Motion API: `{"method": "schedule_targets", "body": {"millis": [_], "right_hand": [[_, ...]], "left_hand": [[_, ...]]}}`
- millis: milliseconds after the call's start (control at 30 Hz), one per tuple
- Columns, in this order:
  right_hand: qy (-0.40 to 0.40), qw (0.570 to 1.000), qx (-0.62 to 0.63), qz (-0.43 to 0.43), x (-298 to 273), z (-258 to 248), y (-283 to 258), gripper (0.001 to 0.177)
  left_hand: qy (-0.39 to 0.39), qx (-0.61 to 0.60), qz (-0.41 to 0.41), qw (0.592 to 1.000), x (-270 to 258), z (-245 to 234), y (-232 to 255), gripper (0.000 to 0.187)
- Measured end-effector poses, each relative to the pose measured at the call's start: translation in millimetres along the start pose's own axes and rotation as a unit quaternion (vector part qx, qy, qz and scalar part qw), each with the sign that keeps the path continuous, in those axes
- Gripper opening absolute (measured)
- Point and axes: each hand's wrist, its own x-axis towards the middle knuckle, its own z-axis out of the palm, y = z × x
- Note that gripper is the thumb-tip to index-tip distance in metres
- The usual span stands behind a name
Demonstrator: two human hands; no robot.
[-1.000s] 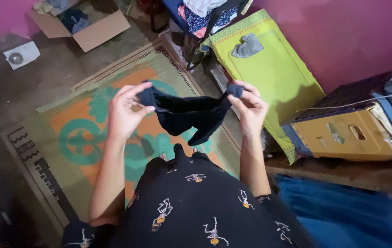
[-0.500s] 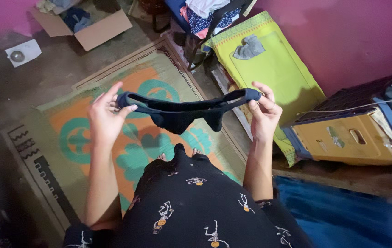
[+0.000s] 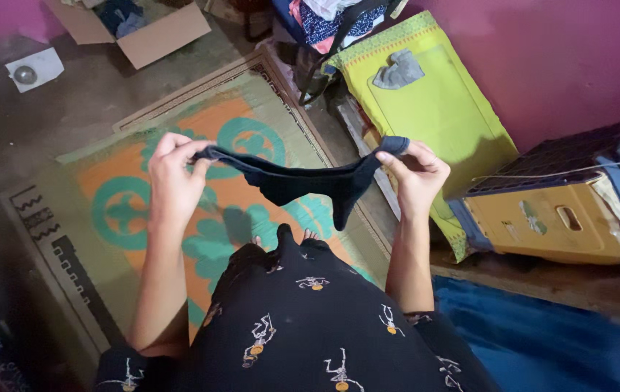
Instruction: The person folds several pieces of clothing by hand, including a white cloth, a dark garment, and a light-colored item. Each item is picked up, unfolded, folded neatly, and placed back on a nearby chair.
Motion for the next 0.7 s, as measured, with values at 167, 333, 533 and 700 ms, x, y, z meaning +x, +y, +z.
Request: {"method": "schedule_targets", "body": {"millis": [167,333,533,700], "right_hand": [[0.004,1.000,-0.024,0.008,5,11,6,0.022],[0.020,0.988,-0.145,0.038,12,18,23,0.019],[-0.020,0.958,-0.266,-0.101,-4,59,21,0.017],[-0.038,0.927,-0.318,-0.192,-27,99,0,0.018]], "left_hand": [[0.015,0.010,0.071,0.997,0,-4,3,0.017],[-0.095,0.059,-0.048,0.993,3,13,9,0.023],[-0.045,-0.012,-0.020,0.999,-2,57,24,0.030],[-0.037,-0.140,-0.088,0.986,-1,74,39,0.025]]}}
